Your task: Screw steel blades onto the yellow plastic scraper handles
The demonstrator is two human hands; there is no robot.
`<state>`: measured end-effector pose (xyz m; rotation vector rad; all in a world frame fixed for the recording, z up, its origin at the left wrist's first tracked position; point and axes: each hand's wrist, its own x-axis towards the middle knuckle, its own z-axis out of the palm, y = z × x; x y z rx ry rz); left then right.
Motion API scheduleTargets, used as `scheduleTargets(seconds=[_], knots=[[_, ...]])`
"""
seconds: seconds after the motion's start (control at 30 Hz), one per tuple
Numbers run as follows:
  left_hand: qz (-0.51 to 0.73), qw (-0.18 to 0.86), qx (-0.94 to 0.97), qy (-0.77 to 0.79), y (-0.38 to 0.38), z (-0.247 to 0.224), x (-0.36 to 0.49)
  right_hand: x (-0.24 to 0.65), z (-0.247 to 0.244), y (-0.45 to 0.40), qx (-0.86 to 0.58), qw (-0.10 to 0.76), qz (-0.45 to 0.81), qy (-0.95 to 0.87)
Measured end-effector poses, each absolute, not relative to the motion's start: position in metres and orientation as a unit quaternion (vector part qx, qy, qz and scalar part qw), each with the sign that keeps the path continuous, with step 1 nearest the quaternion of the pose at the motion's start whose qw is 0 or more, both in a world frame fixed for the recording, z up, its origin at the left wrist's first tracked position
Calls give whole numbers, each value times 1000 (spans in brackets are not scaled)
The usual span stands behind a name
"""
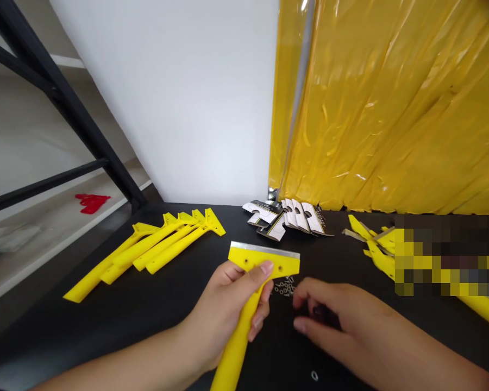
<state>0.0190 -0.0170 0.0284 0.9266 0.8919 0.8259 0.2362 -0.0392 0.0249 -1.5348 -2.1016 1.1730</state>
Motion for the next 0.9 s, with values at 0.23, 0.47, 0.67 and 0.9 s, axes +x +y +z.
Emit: scheduleTargets(seconds=[0.23,0.47,0.67,0.9], knots=[[366,724,426,401,-17,29,18,239,32,-54,-475,-7,309,-824],[365,727,420,403,-14,29,19,237,25,-52,-429,49,234,-871],[364,725,420,407,-16,30,18,238,-7,-49,-380,97,-15,-920],[364,728,417,405,-15,28,17,243,-18,-29,-407,130,19,-904]])
